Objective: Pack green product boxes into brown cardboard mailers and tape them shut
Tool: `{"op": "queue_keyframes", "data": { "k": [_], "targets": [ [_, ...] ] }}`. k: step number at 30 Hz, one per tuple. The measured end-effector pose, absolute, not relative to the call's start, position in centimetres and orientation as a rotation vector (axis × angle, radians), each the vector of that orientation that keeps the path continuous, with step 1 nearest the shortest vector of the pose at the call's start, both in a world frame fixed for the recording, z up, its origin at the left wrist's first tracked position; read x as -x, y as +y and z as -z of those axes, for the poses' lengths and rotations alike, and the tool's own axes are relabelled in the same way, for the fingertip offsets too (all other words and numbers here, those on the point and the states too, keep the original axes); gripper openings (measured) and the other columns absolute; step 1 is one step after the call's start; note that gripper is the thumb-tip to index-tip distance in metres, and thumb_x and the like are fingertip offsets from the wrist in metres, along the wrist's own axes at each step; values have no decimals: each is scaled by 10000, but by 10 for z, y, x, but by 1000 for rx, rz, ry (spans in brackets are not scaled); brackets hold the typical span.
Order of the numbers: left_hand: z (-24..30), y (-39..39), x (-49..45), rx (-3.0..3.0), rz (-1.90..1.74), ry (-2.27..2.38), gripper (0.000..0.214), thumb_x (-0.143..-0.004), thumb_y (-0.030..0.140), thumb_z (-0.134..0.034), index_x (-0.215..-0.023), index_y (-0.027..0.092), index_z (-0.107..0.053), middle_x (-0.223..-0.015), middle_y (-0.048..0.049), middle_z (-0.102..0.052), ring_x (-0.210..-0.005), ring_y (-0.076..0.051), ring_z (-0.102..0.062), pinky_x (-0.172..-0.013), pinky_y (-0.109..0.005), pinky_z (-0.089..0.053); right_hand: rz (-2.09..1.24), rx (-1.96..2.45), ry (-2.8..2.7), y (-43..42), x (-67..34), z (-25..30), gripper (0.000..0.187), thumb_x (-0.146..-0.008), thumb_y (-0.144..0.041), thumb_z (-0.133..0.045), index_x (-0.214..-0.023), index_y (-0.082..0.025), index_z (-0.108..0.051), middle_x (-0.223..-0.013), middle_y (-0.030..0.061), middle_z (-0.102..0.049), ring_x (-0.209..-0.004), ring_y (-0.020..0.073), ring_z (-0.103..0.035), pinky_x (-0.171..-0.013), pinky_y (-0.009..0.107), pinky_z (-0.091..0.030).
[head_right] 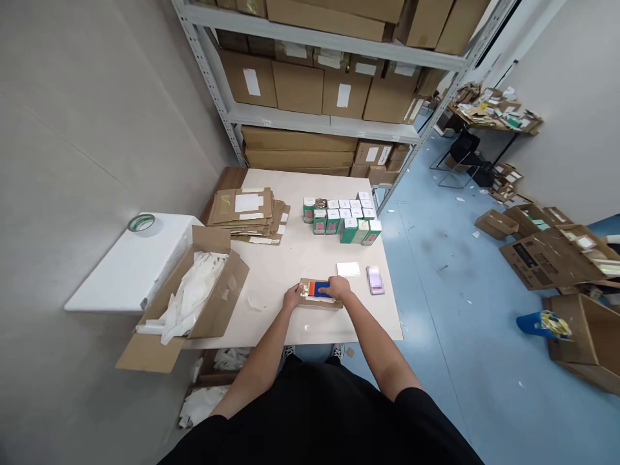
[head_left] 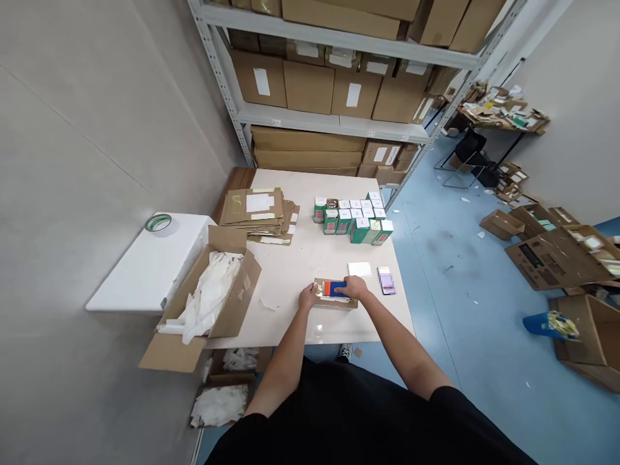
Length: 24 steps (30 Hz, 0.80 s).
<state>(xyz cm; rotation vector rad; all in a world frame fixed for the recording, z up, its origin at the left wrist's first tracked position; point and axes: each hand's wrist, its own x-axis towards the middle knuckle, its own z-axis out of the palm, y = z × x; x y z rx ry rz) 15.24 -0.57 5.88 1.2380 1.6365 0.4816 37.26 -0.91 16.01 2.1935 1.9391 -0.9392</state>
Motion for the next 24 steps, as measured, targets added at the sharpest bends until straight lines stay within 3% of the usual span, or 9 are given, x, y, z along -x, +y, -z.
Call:
{"op": "queue_keyframes", "data": {
  "k": [8, 17, 24],
  "targets": [
    [-59, -21, -195, -1313, -226, 1810, 408, -1019, 522, -445, -1212, 281, -712, -1132, -108, -771, -1078, -289, -699, -899, -359, -493, 890, -2122, 1889, -32, -440, -171, 615, -757, -761, -731, -977, -188, -760, -1055, 147, -769, -972, 292, -717, -707, 299, -482],
    [-64, -21, -198, -1412, -68, 1844, 534, -1064, 536, -257, -1354, 302, -641, -1162, -124, -747, -1064, -311, -693, -867, -394, -498, 862, -2191, 1627, -67, -577, -172, 555, -787, -667, -744, -1055, -182, -749, -1130, 134, -751, -1003, 273, -711, -672, 266, -448],
    [-58, -20, -189, -1461, -64, 1817, 614, -1049, 590, -225, -1452, 290, -578, -1189, -154, -739, -1102, -345, -683, -899, -443, -494, 859, -2286, 1499, -72, -572, -157, 578, -789, -633, -748, -1141, -174, -734, -1169, 128, -744, -1040, 271, -701, -655, 263, -430]
  ]
}}
